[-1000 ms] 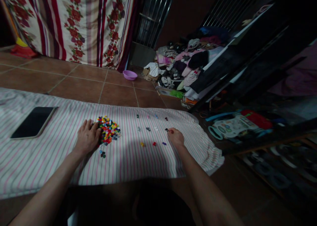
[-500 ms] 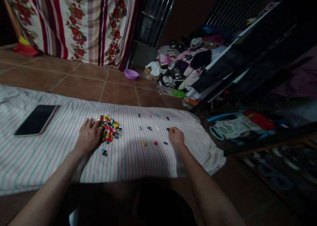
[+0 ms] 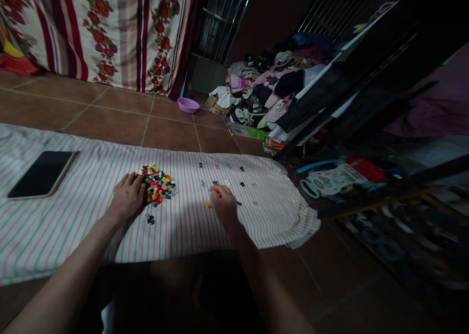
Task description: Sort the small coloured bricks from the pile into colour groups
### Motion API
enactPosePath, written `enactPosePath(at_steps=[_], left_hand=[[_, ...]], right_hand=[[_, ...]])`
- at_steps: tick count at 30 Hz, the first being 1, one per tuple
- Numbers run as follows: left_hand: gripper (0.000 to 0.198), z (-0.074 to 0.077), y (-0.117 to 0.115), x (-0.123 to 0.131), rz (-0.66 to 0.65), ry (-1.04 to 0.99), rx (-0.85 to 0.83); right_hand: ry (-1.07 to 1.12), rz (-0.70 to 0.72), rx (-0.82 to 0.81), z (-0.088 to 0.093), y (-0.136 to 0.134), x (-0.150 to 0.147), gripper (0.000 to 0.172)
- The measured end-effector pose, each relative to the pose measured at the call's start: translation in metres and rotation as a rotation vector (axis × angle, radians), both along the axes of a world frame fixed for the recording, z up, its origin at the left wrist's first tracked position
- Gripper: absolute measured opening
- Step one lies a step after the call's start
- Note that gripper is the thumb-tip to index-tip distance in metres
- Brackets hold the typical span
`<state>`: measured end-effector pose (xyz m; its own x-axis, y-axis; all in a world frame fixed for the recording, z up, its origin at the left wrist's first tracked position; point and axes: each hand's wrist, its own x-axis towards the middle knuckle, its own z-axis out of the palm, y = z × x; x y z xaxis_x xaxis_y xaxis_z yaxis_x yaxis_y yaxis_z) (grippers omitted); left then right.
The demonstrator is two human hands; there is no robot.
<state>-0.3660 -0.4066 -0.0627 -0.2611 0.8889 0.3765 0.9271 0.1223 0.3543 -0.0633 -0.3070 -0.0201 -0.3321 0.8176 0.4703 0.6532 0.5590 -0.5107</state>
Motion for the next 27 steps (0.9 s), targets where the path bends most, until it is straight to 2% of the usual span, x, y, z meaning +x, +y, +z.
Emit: enactPosePath(at_steps=[2, 5, 11, 20, 27], left_hand=[[0.042, 0.002, 0.000, 0.004, 0.039, 0.022, -0.004], [0.043, 0.005, -0.001, 0.006, 0.046, 0.013, -0.021], [0.042, 0.007, -0.003, 0.000, -0.024, -0.013, -0.031], [0.043, 0.010, -0.009, -0.001, -0.031, -0.065, -0.026], [0.043, 0.013, -0.015, -0.005, -0.017, -0.133, -0.074]], right_hand=[[0.024, 0.137, -0.030, -0.005, -0.022, -0.020, 0.027], [0.035, 0.254, -0.055, -0.011, -0.048, -0.040, 0.024], [-0.025, 0.390, -0.092, -0.013, -0.065, -0.061, 0.020], [0.015, 0.339, -0.159, -0.021, -0.056, -0.094, 0.026], [0.027, 0.313, -0.134, -0.029, -0.048, -0.115, 0.029]])
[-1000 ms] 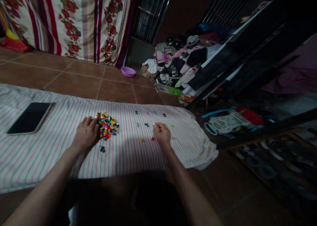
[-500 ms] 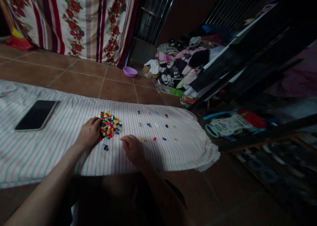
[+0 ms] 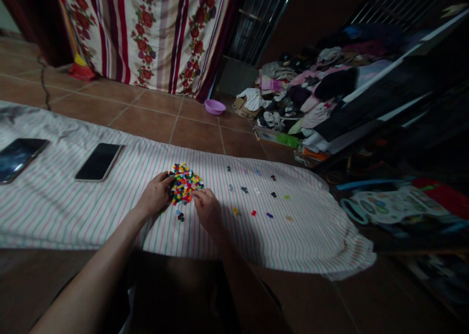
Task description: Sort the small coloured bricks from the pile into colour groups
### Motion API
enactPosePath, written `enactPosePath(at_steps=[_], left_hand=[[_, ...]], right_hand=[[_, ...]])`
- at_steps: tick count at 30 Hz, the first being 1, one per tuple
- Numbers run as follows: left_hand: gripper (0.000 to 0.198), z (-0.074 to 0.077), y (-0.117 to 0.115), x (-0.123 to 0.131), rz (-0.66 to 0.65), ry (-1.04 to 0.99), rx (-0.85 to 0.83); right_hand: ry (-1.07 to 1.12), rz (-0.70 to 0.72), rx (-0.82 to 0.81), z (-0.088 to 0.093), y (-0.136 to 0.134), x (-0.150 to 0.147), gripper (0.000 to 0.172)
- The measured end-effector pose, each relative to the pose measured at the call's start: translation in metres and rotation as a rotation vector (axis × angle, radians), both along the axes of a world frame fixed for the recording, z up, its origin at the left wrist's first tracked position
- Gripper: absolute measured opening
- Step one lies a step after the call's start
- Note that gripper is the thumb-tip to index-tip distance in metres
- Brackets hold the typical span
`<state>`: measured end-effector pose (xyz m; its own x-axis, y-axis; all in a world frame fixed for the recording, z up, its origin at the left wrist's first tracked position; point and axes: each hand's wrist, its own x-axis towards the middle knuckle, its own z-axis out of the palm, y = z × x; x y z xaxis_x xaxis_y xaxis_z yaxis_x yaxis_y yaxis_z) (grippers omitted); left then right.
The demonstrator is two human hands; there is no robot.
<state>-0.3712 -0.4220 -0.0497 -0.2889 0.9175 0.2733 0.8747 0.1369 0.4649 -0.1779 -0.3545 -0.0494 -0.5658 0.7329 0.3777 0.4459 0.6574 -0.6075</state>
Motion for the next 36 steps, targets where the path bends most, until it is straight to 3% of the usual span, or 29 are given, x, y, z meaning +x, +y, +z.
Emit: enactPosePath(at_steps=[13, 24, 36], left_hand=[[0.043, 0.006, -0.014, -0.008, -0.009, -0.060, -0.039], [0.037, 0.011, -0.019, -0.014, -0.032, -0.091, -0.096], [0.042, 0.010, -0.018, -0.009, -0.060, -0.081, -0.044]], right_hand=[[0.063, -0.005, 0.055, -0.001, 0.002, -0.026, 0.030], [-0.032, -0.002, 0.159, -0.014, 0.014, -0.042, 0.031], [-0.113, -0.048, 0.175, -0.005, 0.006, -0.050, 0.031]])
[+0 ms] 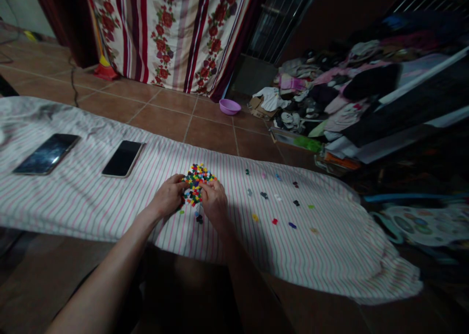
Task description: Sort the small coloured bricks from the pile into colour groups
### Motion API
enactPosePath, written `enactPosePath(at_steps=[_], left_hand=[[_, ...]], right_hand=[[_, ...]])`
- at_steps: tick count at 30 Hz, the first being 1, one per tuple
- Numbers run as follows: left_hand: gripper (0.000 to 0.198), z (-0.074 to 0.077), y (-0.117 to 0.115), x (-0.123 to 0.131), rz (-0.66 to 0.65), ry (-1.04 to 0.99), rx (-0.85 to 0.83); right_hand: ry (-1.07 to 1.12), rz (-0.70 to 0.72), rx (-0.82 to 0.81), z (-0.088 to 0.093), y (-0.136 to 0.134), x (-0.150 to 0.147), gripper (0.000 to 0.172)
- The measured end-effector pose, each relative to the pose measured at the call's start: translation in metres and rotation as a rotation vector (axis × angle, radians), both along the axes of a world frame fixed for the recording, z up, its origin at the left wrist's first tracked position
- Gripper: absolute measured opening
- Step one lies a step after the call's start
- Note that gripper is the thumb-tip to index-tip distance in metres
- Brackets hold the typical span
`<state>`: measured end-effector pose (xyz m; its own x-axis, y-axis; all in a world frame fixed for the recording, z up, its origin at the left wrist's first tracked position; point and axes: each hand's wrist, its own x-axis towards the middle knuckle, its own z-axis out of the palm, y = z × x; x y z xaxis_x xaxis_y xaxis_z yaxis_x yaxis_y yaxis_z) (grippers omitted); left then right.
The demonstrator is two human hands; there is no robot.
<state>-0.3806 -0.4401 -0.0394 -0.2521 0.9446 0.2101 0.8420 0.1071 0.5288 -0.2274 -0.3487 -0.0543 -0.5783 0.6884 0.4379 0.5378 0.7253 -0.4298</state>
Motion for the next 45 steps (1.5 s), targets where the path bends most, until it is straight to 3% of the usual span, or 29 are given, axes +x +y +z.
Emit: enactPosePath(at_steps=[10, 20, 28, 37, 45], left_hand=[[0.060, -0.010, 0.006, 0.005, -0.072, 0.154, 0.087], [0.049, -0.008, 0.007, 0.006, -0.092, 0.175, 0.112], [0.046, -0.009, 0.010, 0.006, -0.104, 0.188, 0.113], [0.047, -0.011, 0.011, -0.001, -0.171, 0.207, 0.102], [0.049, -0.016, 0.012, -0.003, -0.157, 0.200, 0.115]], right_hand=[[-0.050, 0.053, -0.027, 0.001, 0.006, 0.003, 0.027], [0.018, 0.081, 0.031, -0.003, 0.008, 0.003, 0.016], [-0.007, 0.150, 0.018, 0.008, 0.004, 0.002, 0.017], [-0.008, 0.162, -0.008, 0.004, 0.003, 0.001, 0.014], [0.079, 0.123, -0.022, 0.008, -0.002, 0.003, 0.027]])
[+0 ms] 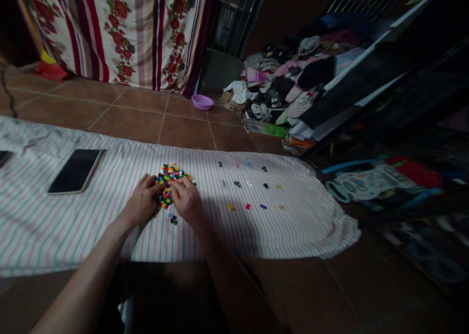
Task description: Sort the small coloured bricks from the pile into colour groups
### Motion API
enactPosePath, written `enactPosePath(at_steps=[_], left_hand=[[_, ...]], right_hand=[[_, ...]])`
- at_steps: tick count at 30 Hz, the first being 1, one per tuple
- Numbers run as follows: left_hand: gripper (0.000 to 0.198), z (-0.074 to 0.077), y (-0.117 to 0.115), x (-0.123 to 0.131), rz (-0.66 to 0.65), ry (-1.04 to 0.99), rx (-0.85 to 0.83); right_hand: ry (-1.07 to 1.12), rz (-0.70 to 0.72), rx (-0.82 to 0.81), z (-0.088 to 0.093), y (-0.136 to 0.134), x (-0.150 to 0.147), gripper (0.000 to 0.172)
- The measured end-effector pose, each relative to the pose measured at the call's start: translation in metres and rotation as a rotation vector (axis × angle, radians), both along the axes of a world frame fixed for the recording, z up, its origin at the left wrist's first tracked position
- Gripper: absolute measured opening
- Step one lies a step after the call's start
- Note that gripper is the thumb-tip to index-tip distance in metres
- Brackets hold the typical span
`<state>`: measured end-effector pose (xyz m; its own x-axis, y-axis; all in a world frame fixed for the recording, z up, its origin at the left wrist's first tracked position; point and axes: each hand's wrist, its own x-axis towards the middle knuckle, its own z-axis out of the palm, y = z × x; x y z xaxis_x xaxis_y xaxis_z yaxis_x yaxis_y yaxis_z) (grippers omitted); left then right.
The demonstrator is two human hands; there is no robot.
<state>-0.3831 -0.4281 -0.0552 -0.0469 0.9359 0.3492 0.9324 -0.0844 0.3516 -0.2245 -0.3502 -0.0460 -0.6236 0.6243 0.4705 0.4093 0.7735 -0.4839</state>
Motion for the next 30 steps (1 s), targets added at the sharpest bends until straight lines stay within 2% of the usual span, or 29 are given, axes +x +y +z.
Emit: enactPosePath(at_steps=[5, 12, 20, 24, 30], left_hand=[[0.047, 0.001, 0.001, 0.000, 0.008, -0.010, -0.009], [0.045, 0.000, 0.003, 0.002, 0.059, -0.005, -0.004], [0.045, 0.002, 0.004, 0.005, 0.067, -0.005, -0.004], [0.045, 0.004, 0.004, 0.004, 0.087, -0.025, -0.015], [0.043, 0.007, 0.006, 0.005, 0.141, -0.019, -0.056]], right_hand=[[0.027, 0.007, -0.049, 0.003, 0.001, 0.003, 0.027], [0.104, -0.062, -0.089, 0.005, 0.007, 0.017, 0.028], [0.263, -0.148, -0.255, 0.008, 0.020, 0.047, 0.025], [0.273, -0.152, -0.272, 0.007, 0.025, 0.062, 0.025], [0.325, -0.256, -0.259, 0.008, 0.034, 0.096, 0.026]])
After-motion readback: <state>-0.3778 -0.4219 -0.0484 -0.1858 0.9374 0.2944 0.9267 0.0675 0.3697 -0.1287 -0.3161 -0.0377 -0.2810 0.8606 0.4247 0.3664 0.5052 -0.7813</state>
